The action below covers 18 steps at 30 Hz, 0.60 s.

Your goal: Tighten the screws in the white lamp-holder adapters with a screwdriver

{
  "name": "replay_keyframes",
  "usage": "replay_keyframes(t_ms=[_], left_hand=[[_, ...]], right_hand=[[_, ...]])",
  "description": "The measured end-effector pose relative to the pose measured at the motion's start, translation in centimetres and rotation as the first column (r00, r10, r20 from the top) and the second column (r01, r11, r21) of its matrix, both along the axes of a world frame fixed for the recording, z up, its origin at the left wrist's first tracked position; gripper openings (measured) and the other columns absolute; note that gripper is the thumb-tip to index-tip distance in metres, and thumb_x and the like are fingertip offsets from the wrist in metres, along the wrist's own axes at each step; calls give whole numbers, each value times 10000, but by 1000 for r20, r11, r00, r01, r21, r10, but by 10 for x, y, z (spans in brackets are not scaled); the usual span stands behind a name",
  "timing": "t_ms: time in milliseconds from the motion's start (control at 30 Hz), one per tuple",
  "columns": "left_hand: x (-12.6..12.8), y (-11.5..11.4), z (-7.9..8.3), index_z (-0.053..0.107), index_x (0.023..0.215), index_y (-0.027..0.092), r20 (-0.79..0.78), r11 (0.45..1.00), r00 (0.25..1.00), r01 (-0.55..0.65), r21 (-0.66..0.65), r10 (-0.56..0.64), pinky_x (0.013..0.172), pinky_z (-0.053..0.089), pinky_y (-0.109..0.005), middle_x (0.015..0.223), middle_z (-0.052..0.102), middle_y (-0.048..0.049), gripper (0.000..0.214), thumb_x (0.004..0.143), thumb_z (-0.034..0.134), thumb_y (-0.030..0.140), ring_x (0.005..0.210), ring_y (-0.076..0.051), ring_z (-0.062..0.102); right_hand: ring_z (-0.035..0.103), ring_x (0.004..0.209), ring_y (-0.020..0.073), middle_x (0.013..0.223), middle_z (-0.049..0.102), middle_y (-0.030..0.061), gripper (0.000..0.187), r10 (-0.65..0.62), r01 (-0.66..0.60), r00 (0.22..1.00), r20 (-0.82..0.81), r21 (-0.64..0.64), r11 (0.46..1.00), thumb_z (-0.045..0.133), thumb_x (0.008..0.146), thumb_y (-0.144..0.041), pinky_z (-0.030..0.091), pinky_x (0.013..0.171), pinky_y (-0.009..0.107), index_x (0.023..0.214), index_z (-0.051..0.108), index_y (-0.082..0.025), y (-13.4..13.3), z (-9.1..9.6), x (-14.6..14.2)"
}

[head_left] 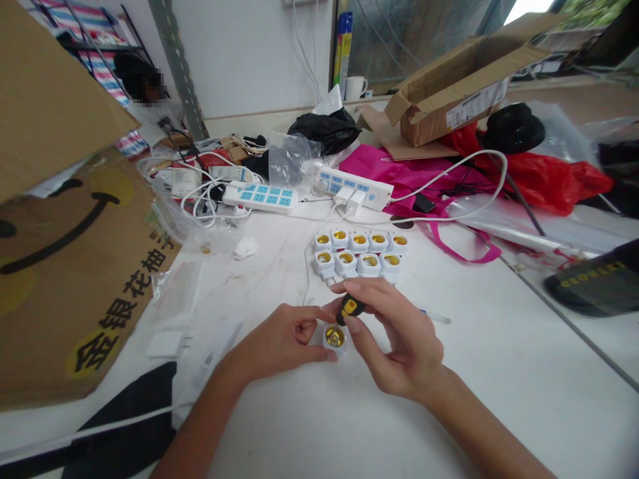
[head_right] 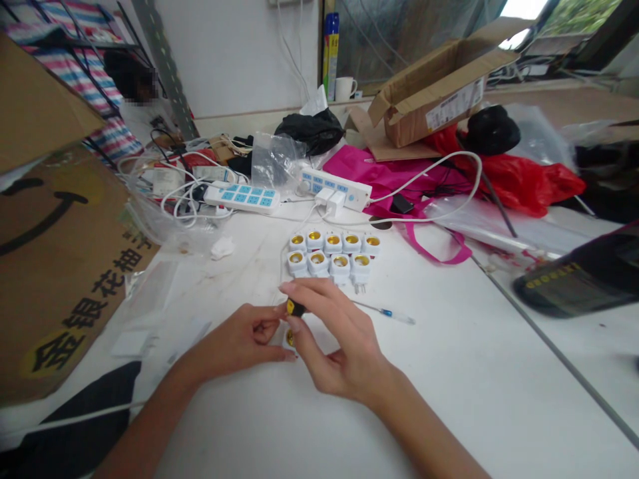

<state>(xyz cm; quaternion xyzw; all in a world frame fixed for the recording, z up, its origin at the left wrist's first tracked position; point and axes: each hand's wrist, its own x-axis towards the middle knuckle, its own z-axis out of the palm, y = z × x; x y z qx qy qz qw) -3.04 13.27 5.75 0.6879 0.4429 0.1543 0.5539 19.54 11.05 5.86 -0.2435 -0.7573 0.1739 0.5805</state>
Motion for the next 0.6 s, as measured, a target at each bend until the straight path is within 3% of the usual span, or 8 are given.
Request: replay_keyframes(t_ms=[100,233,333,500,600], left_hand=[[0,0,-1,803,1136,205,5,1000,1000,-3,-13,3,591,219,-285,665,315,124,404,828,926,435,615,-112,287],[0,0,-3,809,1128,209,33,1000,999,2,-24,-1,598,230,-280,670,312,122,402,820,929,438,620,-111,294],[0,0,-4,800,1109,206,40,1000,999,0,-31,1,604,245,-278,671,330,118,398,821,927,448,623,-112,317],[0,0,-3,794,1129,214,3,1000,1000,7,22,-7,604,237,-287,668,341,116,368,837,906,408,617,-113,310],[-1,1,-4,793,1116,215,15,999,1000,12,34,-13,600,237,-290,669,339,114,345,841,897,398,617,-115,309]], right_hand=[[770,1122,279,1288,761,159,730,15,-15,1000,-13,-2,1000,696,931,95,674,927,469,1591,600,-202,0,1,0],[739,1013,251,1160,740,112,750,-23,25,998,-54,29,999,838,878,55,673,816,420,1543,662,-245,6,-5,-1],[742,1031,259,1190,731,125,781,-43,47,998,-44,80,996,889,857,15,680,821,422,1556,653,-244,6,-7,0],[763,1177,296,1321,741,191,771,14,-16,1000,27,77,997,721,900,96,682,948,470,1610,579,-167,0,1,0],[773,1096,255,1285,746,174,755,-16,11,999,37,112,994,719,901,108,685,884,396,1593,602,-169,-1,3,0]])
